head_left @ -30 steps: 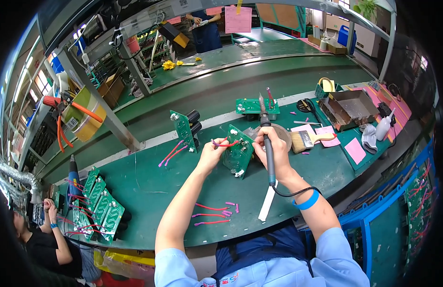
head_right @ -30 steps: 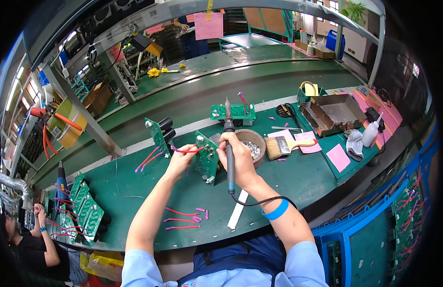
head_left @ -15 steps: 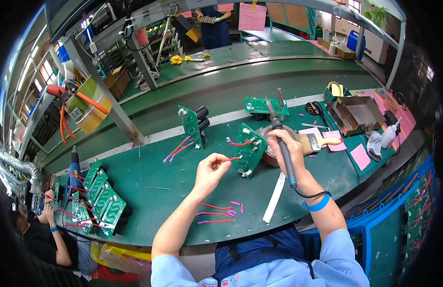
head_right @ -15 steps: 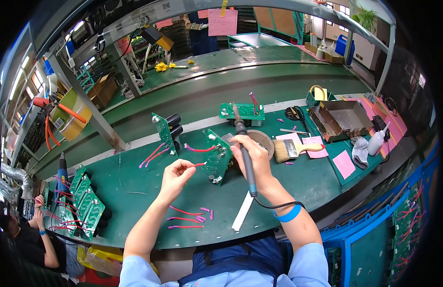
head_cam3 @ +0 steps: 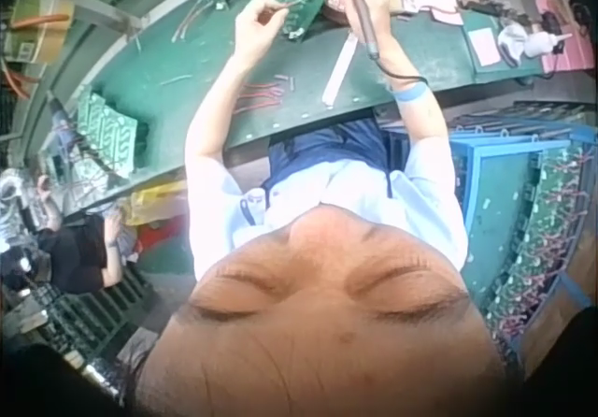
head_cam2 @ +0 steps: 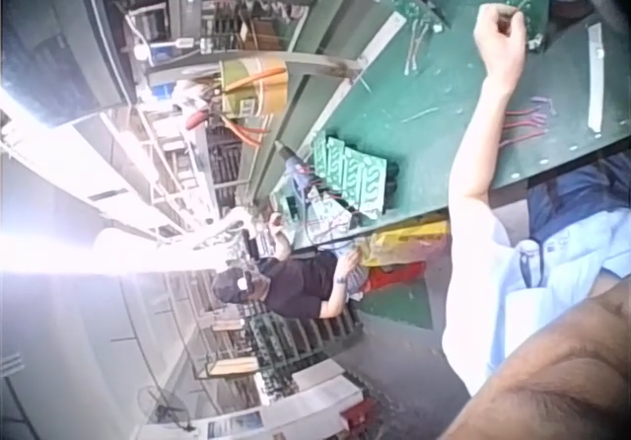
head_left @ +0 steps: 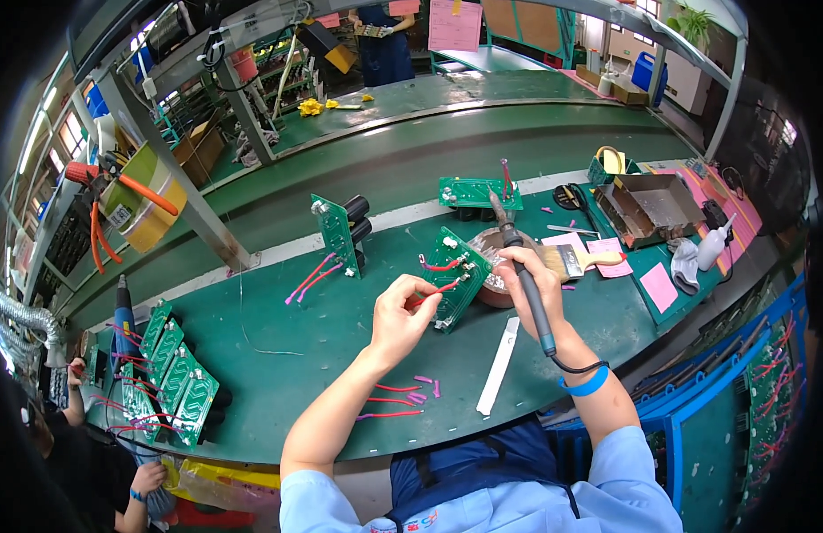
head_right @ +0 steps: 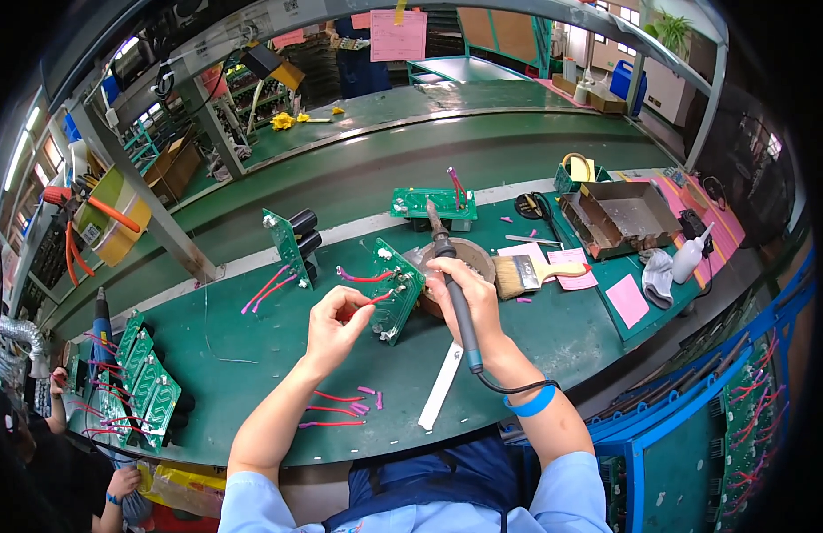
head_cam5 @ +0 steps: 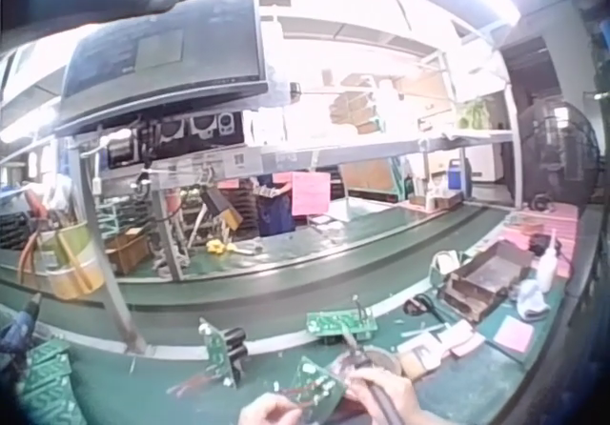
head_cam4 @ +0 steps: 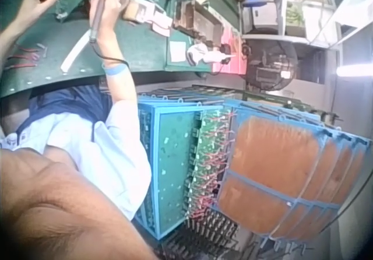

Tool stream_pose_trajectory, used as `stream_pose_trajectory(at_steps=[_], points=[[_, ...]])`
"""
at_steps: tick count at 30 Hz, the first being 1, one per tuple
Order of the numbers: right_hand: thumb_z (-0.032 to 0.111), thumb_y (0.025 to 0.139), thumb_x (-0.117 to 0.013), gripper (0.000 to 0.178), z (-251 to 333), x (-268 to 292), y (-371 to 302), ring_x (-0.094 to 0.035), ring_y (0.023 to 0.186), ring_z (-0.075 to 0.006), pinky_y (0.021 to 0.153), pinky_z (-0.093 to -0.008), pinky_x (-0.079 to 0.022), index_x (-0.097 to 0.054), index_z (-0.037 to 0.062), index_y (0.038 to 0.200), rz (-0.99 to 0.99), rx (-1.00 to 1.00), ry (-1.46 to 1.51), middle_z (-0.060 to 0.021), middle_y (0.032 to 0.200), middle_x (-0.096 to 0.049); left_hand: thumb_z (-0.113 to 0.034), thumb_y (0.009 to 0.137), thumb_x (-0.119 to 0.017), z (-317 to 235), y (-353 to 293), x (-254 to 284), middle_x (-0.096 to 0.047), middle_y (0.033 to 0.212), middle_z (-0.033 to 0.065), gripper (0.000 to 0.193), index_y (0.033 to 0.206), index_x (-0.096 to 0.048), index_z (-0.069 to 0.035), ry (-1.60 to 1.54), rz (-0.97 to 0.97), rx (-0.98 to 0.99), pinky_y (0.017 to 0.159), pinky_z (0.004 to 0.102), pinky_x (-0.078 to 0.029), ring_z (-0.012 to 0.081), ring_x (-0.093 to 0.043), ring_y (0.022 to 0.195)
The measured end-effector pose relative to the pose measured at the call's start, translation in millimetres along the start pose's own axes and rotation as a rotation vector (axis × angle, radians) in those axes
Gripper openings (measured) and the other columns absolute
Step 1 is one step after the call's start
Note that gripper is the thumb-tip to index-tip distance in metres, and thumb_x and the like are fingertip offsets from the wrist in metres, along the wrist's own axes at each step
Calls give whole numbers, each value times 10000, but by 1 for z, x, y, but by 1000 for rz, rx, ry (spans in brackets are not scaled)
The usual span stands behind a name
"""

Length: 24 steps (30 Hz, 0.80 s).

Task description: The person solders wires onto printed circuit boards using a soldering iron and solder wire, holding the wires with pliers.

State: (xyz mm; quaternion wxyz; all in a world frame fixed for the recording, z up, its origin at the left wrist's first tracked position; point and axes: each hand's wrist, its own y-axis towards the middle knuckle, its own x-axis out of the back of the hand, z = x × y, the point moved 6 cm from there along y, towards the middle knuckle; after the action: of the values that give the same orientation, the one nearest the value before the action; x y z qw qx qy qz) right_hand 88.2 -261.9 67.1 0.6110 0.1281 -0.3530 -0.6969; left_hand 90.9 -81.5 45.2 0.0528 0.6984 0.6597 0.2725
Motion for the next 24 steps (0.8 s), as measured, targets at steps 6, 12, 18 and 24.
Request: stream_pose_trajectory(at_steps=[6, 12, 18, 24], points=[[90, 704, -609, 270, 24, 35, -2, -487, 630, -183, 568, -248, -404, -557, 53, 966, -37, 114, -314, -85, 716, -517, -41, 703, -587, 0, 5, 0, -503, 645, 28, 52, 732, -577, 0, 39, -45, 16, 440, 199, -338, 58, -418, 484], [22, 677, -580, 109, 52, 83, -21, -448, 568, -132, 496, -226, -359, -571, -5, 782, -150, 165, -102, -74, 647, -514, -46, 676, -602, -8, 10, 0, -510, 632, 46, 57, 726, -580, -29, 194, -80, -108, 431, 229, -354, 110, -433, 456], [-28, 607, -590, 81, 56, 67, -20, -473, 496, -139, 455, -238, -368, -556, -3, 675, 22, 74, -52, -74, 594, -534, -45, 667, -606, -11, 10, 1, -517, 639, 56, 69, 727, -573, -37, 235, -86, -114, 434, 247, -370, 139, -452, 456], [8, 624, -606, 65, 49, 43, -6, -506, 525, -144, 476, -245, -391, -555, -2, 663, 72, 40, -27, -68, 594, -534, -46, 665, -606, -21, 10, 0, -527, 656, 63, 74, 731, -573, -37, 302, -96, -176, 457, 259, -398, 163, -504, 497]])
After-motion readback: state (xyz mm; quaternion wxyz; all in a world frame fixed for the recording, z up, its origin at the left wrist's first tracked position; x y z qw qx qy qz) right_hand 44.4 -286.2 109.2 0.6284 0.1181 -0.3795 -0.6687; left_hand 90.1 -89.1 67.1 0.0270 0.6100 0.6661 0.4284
